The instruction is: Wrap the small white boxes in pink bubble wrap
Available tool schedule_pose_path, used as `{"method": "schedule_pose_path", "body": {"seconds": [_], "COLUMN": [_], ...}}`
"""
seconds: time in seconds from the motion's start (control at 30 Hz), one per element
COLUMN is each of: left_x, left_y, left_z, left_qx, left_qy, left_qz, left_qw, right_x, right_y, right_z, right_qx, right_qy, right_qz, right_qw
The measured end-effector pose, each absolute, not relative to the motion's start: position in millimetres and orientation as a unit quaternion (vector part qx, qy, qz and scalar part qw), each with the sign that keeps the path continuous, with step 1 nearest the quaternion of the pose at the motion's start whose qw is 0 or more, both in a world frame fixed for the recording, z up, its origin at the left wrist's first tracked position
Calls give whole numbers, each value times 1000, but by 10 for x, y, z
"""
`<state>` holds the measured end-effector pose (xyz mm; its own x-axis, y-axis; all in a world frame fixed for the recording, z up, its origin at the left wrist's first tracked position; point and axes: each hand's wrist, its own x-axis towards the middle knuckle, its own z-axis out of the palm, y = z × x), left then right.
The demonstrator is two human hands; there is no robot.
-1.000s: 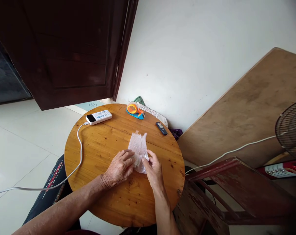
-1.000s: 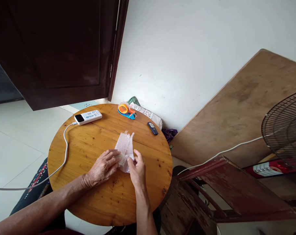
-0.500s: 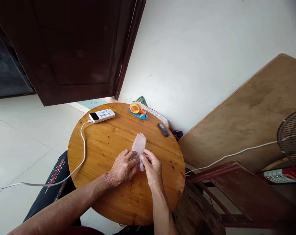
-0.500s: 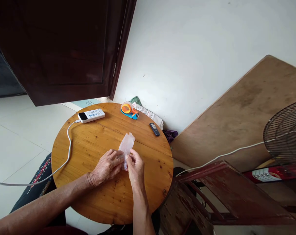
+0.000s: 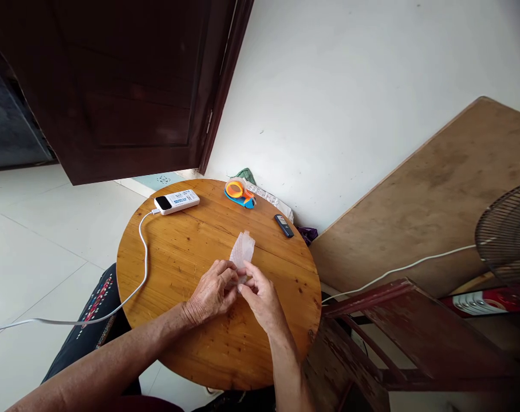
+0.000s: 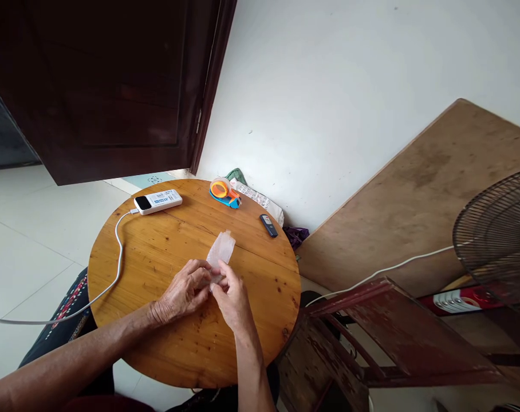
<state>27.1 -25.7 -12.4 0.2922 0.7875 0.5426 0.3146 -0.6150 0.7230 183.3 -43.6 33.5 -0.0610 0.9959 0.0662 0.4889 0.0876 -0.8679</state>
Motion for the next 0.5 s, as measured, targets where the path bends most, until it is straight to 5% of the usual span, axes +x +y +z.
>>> {"method": "schedule_pose_path", "body": {"seconds": [0.3,0.5], "left_x": [271,320], "left_y": [-192,-118], "left_z": [-70,-123], "left_qx": [683,672], "left_qy": [400,419], "left_qz": [488,477], "left_qw": [368,380], "right_x": [1653,1753], "right_y": [-494,-525], "right_z": [348,340], "right_qx": [-629,-591], "right_qy": [-736,-736], "right_qz": [118,194], "right_qw": [221,267]}}
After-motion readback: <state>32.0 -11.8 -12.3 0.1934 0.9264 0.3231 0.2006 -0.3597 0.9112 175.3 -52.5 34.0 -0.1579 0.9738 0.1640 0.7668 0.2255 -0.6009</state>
